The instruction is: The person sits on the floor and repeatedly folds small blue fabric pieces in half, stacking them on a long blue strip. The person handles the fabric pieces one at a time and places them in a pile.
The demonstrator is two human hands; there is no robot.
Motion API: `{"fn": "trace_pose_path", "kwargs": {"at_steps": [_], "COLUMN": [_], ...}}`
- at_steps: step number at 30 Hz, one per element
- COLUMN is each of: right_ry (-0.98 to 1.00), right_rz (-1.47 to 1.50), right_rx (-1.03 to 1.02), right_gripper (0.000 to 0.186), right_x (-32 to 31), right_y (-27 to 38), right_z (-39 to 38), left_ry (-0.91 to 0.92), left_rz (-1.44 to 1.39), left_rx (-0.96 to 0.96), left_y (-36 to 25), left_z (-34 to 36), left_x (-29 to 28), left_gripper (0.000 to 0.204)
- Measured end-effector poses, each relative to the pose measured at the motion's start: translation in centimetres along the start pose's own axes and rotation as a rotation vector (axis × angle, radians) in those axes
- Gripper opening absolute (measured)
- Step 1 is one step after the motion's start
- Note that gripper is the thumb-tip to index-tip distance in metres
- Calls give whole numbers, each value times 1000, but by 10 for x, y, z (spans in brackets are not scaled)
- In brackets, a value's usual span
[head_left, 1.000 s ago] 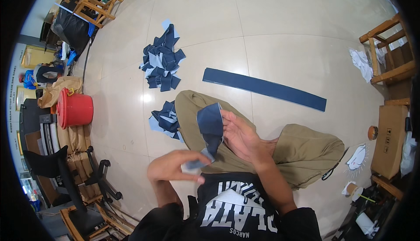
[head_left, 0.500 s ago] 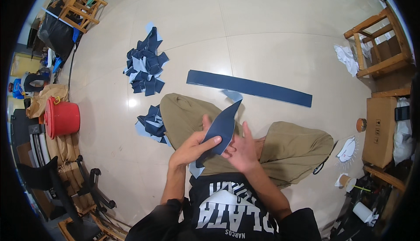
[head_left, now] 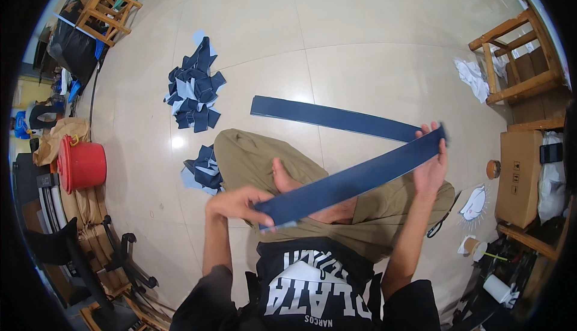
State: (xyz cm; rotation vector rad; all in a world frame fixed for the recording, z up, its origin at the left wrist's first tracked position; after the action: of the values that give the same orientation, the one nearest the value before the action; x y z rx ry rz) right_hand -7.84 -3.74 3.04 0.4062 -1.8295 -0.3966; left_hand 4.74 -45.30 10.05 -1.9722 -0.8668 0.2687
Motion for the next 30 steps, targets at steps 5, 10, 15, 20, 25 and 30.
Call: {"fn": "trace_pose_path", "kwargs": {"at_steps": [5,10,15,20,25,30], "right_ry": [-91,-245,-193,-201,-270,-197], "right_rz": [-348,-740,-1057,-1276,-1170,-1206], "right_rx": [-161,-185,-232,-276,-267,-238], "right_gripper": [33,18,15,18,17,17], "right_x": [-71,-103,-139,-146,-140,-146], "right_y": [60,61,33,26,30,22], "right_z": [44,79,104,110,105,109], "left_ry": [-472,-646,-1011,-1134,-1232,-1228], "left_rz": [276,389,427,294,154,244], "left_rx": [-64,33,99,10,115,-17], "left_y": [4,34,98,123,127,132], "left_z": [15,76,132,136,122,123], "left_x": [-101,-192,-239,-238,-239,-245], "left_gripper": [27,25,31,32,29,30]}}
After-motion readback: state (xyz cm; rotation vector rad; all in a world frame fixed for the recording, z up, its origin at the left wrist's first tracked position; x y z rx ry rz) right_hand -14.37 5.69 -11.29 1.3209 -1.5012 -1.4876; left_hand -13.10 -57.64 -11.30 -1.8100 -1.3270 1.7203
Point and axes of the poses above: each hand's wrist, its own z-axis towards the middle knuckle, its own x-axis out of the palm, y = z × x, the point moved 3 cm from there along z, towards the middle knuckle, and after that the axes turned 9 degrees about z, right-handed, at the moved point
